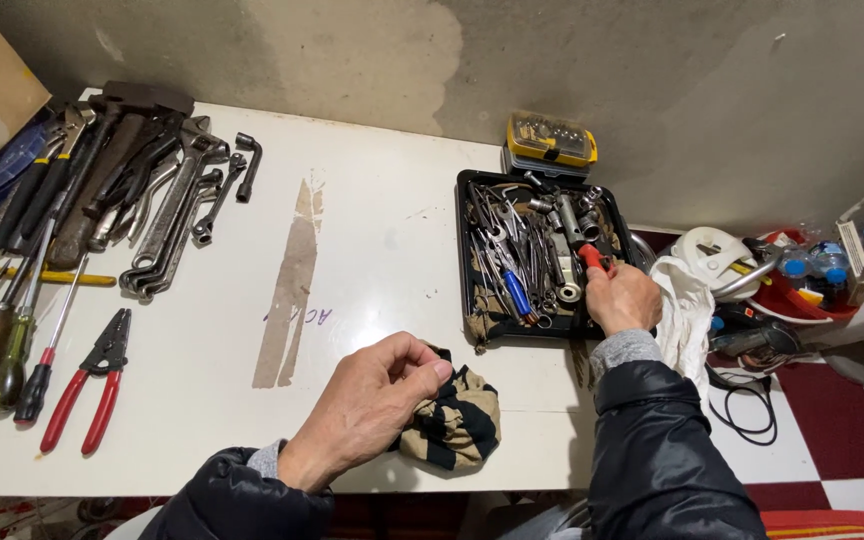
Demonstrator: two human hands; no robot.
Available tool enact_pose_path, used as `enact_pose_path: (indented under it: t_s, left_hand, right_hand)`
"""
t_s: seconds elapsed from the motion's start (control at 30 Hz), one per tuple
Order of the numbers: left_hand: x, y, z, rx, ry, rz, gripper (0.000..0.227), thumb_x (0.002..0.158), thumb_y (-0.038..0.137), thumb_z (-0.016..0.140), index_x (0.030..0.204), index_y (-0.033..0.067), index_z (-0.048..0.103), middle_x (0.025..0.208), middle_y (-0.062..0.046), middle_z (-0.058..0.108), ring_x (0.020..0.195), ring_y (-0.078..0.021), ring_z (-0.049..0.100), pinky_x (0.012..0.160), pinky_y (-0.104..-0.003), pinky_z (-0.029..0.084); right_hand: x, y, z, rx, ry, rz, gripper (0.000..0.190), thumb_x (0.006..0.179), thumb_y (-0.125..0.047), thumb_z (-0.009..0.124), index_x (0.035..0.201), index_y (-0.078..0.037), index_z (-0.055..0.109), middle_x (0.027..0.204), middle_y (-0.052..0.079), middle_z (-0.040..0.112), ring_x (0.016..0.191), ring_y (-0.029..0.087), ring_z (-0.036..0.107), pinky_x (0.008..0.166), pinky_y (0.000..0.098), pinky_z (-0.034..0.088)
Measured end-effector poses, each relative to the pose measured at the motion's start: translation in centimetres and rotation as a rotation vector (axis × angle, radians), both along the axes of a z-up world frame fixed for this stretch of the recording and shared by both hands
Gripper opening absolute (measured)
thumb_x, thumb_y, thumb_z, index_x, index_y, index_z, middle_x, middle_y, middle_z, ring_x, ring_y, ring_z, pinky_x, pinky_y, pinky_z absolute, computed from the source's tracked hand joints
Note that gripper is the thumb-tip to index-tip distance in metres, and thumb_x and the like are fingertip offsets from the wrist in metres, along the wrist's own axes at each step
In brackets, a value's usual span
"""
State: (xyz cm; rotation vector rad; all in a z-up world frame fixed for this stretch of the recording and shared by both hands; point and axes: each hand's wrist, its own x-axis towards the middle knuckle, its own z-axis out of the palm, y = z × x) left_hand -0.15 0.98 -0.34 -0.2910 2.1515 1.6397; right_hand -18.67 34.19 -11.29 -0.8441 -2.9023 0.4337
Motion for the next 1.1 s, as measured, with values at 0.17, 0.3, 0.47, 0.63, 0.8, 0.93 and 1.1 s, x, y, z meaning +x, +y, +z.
enact_pose_path:
  t_s: [0.17, 0.3, 0.47, 0.63, 0.8, 0.93, 1.1]
  left_hand:
    - [0.0, 0.1, -0.2, 0.005, 0.017, -0.009, 0.021, 0.09, 0.034, 0.069, 0.085, 0.0144, 0.073, 0.073, 0.002, 0.059, 0.069, -0.01, 0.049, 0.068, -0.025, 0.04]
    - [-0.1, 0.3, -0.7, 0.015, 0.034, -0.005, 0.019, 0.089, 0.032, 0.07, 0.085, 0.0146, 0.074, 0.074, 0.003, 0.06, 0.071, -0.0094, 0.05, 0.069, -0.024, 0.04]
    - [0.0, 0.5, -0.6, 0.042, 0.032, -0.022, 0.02, 0.091, 0.032, 0.069, 0.085, 0.0132, 0.072, 0.073, 0.001, 0.059, 0.068, -0.0103, 0.049, 0.067, -0.025, 0.04]
    - [-0.2, 0.9, -0.5, 0.032, 0.042, -0.036, 0.021, 0.091, 0.034, 0.069, 0.085, 0.0138, 0.072, 0.072, 0.002, 0.061, 0.068, -0.0102, 0.051, 0.067, -0.026, 0.041]
    - [-0.3, 1.3, 0.5, 0.071, 0.011, -0.018, 0.024, 0.094, 0.038, 0.065, 0.091, 0.0147, 0.071, 0.082, 0.003, 0.068, 0.073, -0.0092, 0.057, 0.073, -0.025, 0.046]
    - [-0.6, 1.7, 0.6, 0.2, -0.047, 0.062, 0.027, 0.095, 0.038, 0.064, 0.1, 0.0137, 0.072, 0.086, 0.001, 0.068, 0.079, -0.01, 0.064, 0.069, -0.026, 0.048]
    - [-1.2, 2.3, -1.9, 0.537, 0.124, 0.169, 0.085, 0.086, 0.054, 0.07, 0.139, -0.0092, 0.053, 0.119, -0.029, 0.071, 0.105, -0.0295, 0.071, 0.082, -0.034, 0.059]
  right_hand:
    - [0.8, -0.3, 1.5, -0.103, 0.047, -0.071, 0.042, 0.098, -0.051, 0.063, 0.105, -0.012, 0.076, 0.109, 0.016, 0.072, 0.105, 0.036, 0.063, 0.095, 0.0495, 0.047]
    - [0.4, 1.6, 1.3, -0.135, 0.118, -0.084, 0.05, 0.097, -0.056, 0.067, 0.095, -0.008, 0.076, 0.103, 0.016, 0.071, 0.099, 0.035, 0.062, 0.085, 0.0485, 0.048]
    - [0.5, 3.6, 1.3, -0.183, 0.257, -0.107, 0.043, 0.097, -0.046, 0.068, 0.083, -0.006, 0.074, 0.098, 0.016, 0.07, 0.092, 0.034, 0.059, 0.083, 0.0475, 0.046]
    - [1.3, 3.5, 3.6, -0.19, 0.369, -0.033, 0.058, 0.095, -0.058, 0.057, 0.07, -0.008, 0.073, 0.068, 0.011, 0.064, 0.072, 0.029, 0.054, 0.071, 0.044, 0.042]
    - [6.9, -4.7, 11.7, -1.31, 0.617, -0.094, 0.018, 0.101, -0.016, 0.064, 0.106, 0.0, 0.063, 0.082, 0.005, 0.062, 0.054, 0.004, 0.05, 0.038, 0.0132, 0.037]
    - [8.7, -6.7, 10.2, -1.387, 0.531, 0.125, 0.026, 0.104, -0.028, 0.06, 0.09, -0.006, 0.058, 0.075, 0.004, 0.056, 0.047, 0.005, 0.036, 0.042, 0.0194, 0.027]
    - [13.6, -12.3, 8.5, -1.191, 0.609, 0.384, 0.023, 0.102, -0.017, 0.065, 0.089, 0.003, 0.065, 0.059, 0.014, 0.051, 0.038, 0.015, 0.04, 0.038, 0.0262, 0.036]
